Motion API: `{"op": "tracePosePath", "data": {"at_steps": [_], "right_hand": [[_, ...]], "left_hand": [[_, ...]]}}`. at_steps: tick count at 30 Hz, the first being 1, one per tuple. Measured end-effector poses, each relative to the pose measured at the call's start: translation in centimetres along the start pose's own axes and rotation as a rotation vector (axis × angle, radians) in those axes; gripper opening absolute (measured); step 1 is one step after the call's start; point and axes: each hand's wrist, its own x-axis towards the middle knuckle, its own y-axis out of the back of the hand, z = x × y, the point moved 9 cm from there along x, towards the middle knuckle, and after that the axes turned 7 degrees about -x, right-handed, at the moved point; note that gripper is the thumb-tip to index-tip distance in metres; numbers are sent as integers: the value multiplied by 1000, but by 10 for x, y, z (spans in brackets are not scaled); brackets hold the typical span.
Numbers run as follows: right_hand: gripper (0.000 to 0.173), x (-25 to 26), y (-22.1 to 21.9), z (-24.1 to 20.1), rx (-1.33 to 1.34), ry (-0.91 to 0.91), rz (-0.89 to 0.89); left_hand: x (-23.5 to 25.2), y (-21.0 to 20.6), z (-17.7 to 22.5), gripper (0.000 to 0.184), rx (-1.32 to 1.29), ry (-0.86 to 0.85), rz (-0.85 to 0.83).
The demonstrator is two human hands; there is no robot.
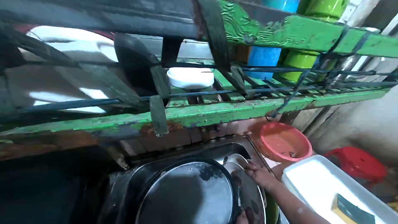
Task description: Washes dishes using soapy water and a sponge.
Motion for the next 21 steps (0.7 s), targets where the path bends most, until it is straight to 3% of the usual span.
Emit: {"op": "tracePosePath", "data": {"at_steps": [3, 4, 5, 6, 8, 12, 14, 15, 17, 19, 21], "right_hand": [[55, -26, 2, -2, 122, -79, 1], [59, -32, 0, -1, 187, -56, 8], [62, -38, -2, 2, 257, -8, 7], [65, -48, -1, 6, 328, 43, 8], [69, -80, 12, 17, 432, 123, 31], [49, -172, 63, 73, 133, 276, 323], [40, -200, 63, 134, 6, 194, 382], [41, -204, 54, 169, -44, 93, 309], [63, -204, 26, 223, -91, -63, 125], [90, -201, 5, 247, -98, -102, 63], [95, -198, -5, 254, -91, -113, 69]], "left_hand": [[-76, -8, 53, 48, 233, -120, -234], [-110, -14, 67, 44, 187, 70, -29], [-127, -18, 72, 41, 205, 95, 115], [-129, -19, 70, 40, 259, 48, 150], [-107, -7, 52, 44, 324, -55, 61], [-69, 26, 24, 60, 373, -182, 12], [-74, 26, 25, 65, 409, -263, 34], [-82, 17, 29, 62, 437, -313, 48], [-89, -5, 38, 56, 522, -354, 100], [-71, -12, 40, 56, 641, -376, 211], [-59, -10, 39, 53, 713, -374, 311]]}}
